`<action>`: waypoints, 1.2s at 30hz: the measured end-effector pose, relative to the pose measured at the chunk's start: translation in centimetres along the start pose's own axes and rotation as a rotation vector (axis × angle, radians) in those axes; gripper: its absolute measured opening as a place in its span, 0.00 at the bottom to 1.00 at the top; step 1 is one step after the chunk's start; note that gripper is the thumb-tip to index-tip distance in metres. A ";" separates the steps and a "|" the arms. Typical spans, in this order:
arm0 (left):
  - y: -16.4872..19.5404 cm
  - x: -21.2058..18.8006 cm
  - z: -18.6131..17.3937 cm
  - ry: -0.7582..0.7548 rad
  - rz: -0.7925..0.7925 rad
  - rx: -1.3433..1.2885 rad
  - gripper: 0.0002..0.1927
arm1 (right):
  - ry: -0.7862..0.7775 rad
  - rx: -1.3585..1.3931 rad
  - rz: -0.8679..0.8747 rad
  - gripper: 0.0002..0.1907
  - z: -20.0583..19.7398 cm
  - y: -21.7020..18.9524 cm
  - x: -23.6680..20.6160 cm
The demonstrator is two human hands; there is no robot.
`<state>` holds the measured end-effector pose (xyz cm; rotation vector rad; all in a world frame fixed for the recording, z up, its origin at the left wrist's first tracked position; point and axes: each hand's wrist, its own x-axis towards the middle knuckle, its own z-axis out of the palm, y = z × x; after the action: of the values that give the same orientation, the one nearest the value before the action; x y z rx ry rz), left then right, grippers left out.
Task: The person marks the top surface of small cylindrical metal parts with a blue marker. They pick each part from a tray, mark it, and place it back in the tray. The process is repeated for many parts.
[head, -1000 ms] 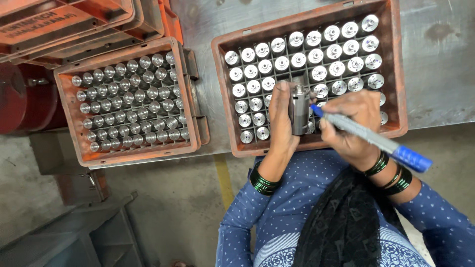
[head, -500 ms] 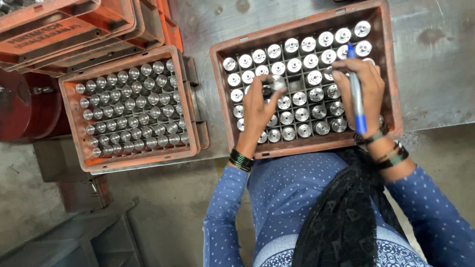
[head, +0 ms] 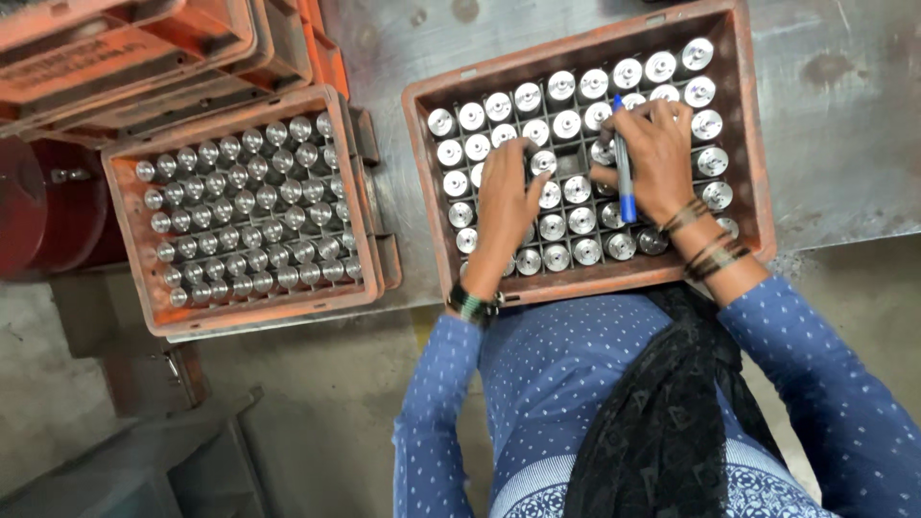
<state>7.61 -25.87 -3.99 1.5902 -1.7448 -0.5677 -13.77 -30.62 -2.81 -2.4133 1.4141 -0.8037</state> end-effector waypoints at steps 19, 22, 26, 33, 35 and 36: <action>8.2 -2.1 -0.1 0.063 -0.574 -1.579 0.21 | 0.191 0.400 0.114 0.18 -7.5 -8.7 -6.4; 8.3 -2.5 -0.1 0.073 -0.514 -1.564 0.16 | 0.206 0.415 0.017 0.13 -7.5 -8.6 -6.3; 8.6 -2.9 0.0 0.091 -0.501 -1.485 0.12 | 0.261 0.385 -0.098 0.14 -6.7 -8.6 -5.2; 9.0 -2.0 -0.6 0.145 -0.510 -1.438 0.16 | 0.244 0.333 -0.171 0.14 -6.1 -9.4 -5.7; 9.0 -2.0 -0.6 0.109 -0.548 -1.413 0.19 | 0.306 0.341 -0.167 0.13 -6.1 -8.9 -5.6; 9.0 -2.0 -0.5 0.106 -0.531 -1.430 0.20 | 0.334 0.346 -0.163 0.13 -6.1 -8.7 -5.5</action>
<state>1.92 -22.45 2.47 0.8917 -0.4120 -1.4860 -12.92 -21.01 4.26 -2.2140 1.0704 -1.4179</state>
